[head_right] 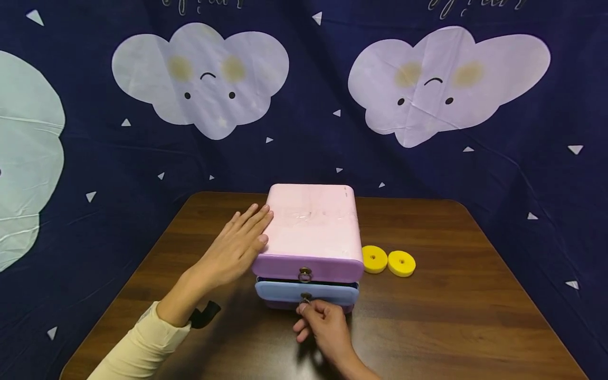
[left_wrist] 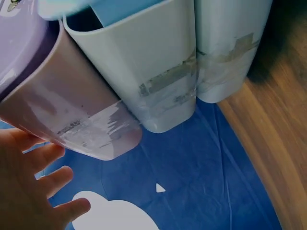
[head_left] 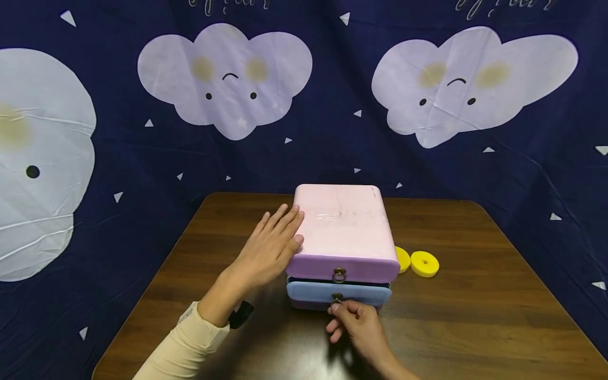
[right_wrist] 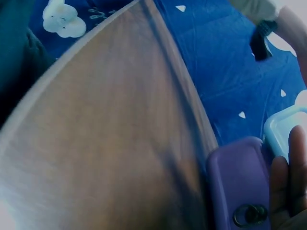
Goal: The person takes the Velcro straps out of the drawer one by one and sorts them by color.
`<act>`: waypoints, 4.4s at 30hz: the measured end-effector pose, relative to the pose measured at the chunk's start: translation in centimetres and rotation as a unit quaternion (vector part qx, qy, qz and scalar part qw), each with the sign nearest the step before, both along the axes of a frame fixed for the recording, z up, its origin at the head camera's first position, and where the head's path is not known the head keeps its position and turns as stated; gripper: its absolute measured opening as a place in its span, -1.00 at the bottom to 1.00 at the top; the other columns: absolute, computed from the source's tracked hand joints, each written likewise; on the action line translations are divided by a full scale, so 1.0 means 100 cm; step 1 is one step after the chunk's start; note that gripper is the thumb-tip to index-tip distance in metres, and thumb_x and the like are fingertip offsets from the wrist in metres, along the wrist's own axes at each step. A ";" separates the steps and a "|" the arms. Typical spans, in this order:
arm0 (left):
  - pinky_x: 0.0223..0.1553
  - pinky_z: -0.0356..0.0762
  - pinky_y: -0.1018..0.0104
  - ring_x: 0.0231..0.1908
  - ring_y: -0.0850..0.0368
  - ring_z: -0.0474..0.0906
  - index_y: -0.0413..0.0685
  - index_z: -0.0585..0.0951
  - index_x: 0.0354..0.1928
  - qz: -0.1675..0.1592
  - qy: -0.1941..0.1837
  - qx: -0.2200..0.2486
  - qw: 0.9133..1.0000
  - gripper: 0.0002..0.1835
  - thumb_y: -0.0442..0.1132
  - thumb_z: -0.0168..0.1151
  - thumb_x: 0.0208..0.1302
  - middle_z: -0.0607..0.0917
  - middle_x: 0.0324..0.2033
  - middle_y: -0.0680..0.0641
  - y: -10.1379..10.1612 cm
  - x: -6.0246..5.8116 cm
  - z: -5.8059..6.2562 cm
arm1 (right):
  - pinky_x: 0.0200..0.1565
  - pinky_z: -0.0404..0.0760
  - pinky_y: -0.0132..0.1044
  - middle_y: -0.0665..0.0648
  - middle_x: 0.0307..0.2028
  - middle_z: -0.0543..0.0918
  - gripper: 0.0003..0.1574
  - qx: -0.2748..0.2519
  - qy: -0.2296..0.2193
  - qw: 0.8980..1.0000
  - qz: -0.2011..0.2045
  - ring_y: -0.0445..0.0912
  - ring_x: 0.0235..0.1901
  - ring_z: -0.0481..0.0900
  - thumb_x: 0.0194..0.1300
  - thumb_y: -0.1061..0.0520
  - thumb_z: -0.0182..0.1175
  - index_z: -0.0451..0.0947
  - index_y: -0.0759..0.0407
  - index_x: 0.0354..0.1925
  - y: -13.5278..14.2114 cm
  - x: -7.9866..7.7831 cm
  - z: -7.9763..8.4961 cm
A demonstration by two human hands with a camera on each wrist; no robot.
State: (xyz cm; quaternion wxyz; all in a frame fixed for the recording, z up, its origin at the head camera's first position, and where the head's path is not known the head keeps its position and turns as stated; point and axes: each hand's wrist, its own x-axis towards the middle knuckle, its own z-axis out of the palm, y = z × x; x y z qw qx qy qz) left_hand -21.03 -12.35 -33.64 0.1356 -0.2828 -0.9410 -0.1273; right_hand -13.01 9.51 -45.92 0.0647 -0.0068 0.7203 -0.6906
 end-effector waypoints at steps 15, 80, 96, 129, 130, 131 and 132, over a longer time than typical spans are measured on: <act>0.48 -0.22 -0.05 0.51 0.09 -0.24 0.18 -0.04 0.49 -0.008 -0.045 0.019 0.999 -0.41 0.11 -0.42 0.49 -0.04 0.49 0.11 -0.002 -0.003 0.002 | -0.42 0.63 -0.37 0.04 -0.59 0.70 -0.44 -0.015 -0.035 0.997 0.065 -0.20 -0.67 0.63 0.31 0.00 0.14 0.50 0.59 -0.18 0.005 0.031 -0.004; 0.47 -0.23 -0.07 0.51 0.12 -0.29 0.20 -0.08 0.49 -0.004 -0.077 0.038 0.996 -0.39 0.14 -0.39 0.48 -0.05 0.49 0.14 -0.007 -0.007 0.001 | -0.53 0.61 -0.34 -0.08 -0.49 0.70 -0.88 0.214 0.156 0.956 0.127 -0.27 -0.56 0.61 0.31 0.25 0.12 0.61 0.16 -0.30 0.137 0.068 0.045; 0.48 -0.23 -0.05 0.50 0.13 -0.28 0.19 -0.07 0.49 -0.005 -0.073 0.032 0.997 -0.39 0.16 -0.40 0.47 -0.05 0.49 0.15 -0.006 -0.006 0.003 | 0.05 0.45 -0.63 -0.04 -0.03 0.64 -0.32 0.359 0.519 0.749 0.201 -0.24 -0.06 0.60 0.04 0.10 0.42 0.46 0.08 0.14 0.118 0.004 0.080; 0.47 -0.18 -0.05 0.50 0.13 -0.24 0.19 -0.06 0.48 0.002 -0.068 0.026 0.997 -0.39 0.14 -0.38 0.48 -0.04 0.49 0.16 -0.005 -0.006 0.001 | 0.14 0.53 -0.19 0.04 0.28 0.42 -0.10 0.431 0.523 0.615 0.403 -0.10 0.25 0.41 0.16 -0.10 0.31 0.21 0.14 0.36 0.086 -0.033 0.069; 0.47 -0.17 -0.06 0.50 0.13 -0.23 0.19 -0.05 0.48 0.002 -0.067 0.026 0.997 -0.39 0.14 -0.38 0.48 -0.03 0.49 0.16 -0.005 -0.005 0.001 | 0.15 0.52 -0.19 0.05 0.29 0.42 -0.09 0.429 0.524 0.614 0.407 -0.10 0.26 0.41 0.15 -0.08 0.32 0.20 0.14 0.36 0.086 -0.034 0.068; 0.47 -0.17 -0.06 0.50 0.13 -0.23 0.18 -0.05 0.48 0.001 -0.066 0.026 0.997 -0.39 0.14 -0.38 0.48 -0.03 0.49 0.15 -0.005 -0.005 0.001 | 0.16 0.52 -0.19 0.05 0.29 0.42 -0.09 0.427 0.525 0.611 0.410 -0.10 0.26 0.40 0.14 -0.06 0.33 0.20 0.15 0.36 0.086 -0.034 0.068; 0.47 -0.17 -0.06 0.50 0.13 -0.23 0.18 -0.05 0.48 0.001 -0.067 0.026 0.997 -0.39 0.14 -0.38 0.48 -0.03 0.49 0.15 -0.005 -0.005 0.001 | 0.17 0.51 -0.20 0.05 0.29 0.42 -0.08 0.427 0.528 0.608 0.412 -0.09 0.26 0.40 0.12 -0.04 0.35 0.20 0.15 0.36 0.085 -0.034 0.068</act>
